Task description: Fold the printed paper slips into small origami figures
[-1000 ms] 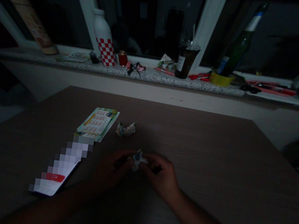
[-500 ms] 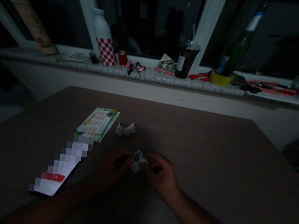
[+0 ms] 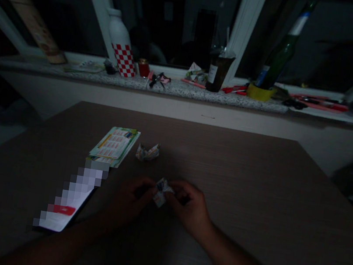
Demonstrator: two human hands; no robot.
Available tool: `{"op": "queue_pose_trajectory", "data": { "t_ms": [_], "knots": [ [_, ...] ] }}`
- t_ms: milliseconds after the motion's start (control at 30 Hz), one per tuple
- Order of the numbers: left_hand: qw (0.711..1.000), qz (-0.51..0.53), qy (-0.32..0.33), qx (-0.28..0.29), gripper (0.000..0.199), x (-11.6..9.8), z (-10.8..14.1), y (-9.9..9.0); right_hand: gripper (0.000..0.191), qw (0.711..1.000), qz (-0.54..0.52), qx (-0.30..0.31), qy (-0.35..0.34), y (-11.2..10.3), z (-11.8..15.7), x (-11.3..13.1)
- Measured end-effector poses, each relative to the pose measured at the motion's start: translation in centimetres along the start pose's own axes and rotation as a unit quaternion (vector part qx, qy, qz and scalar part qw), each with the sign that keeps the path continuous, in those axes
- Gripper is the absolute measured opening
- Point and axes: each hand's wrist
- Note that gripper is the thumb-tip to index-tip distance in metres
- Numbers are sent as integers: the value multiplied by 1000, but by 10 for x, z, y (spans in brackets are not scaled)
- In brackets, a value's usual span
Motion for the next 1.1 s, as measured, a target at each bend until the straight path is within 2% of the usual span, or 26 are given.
{"op": "queue_pose_trajectory", "data": {
  "t_ms": [400,600,1100],
  "knots": [
    [1000,9,-11,14,15,3,0,1,18,1000,5,4,-6,-1,0,-1],
    [999,41,-5,8,16,3,0,1,21,1000,3,7,5,-1,-1,0],
    [999,50,4,1,15,5,1,2,22,1000,-8,21,10,-3,1,0]
  ]
}}
Point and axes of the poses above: each hand's wrist, its own z-axis away from the middle knuckle, its own y-axis out of the palm, x = y × z, and after that the axes turned 11 degrees about -z, right-handed
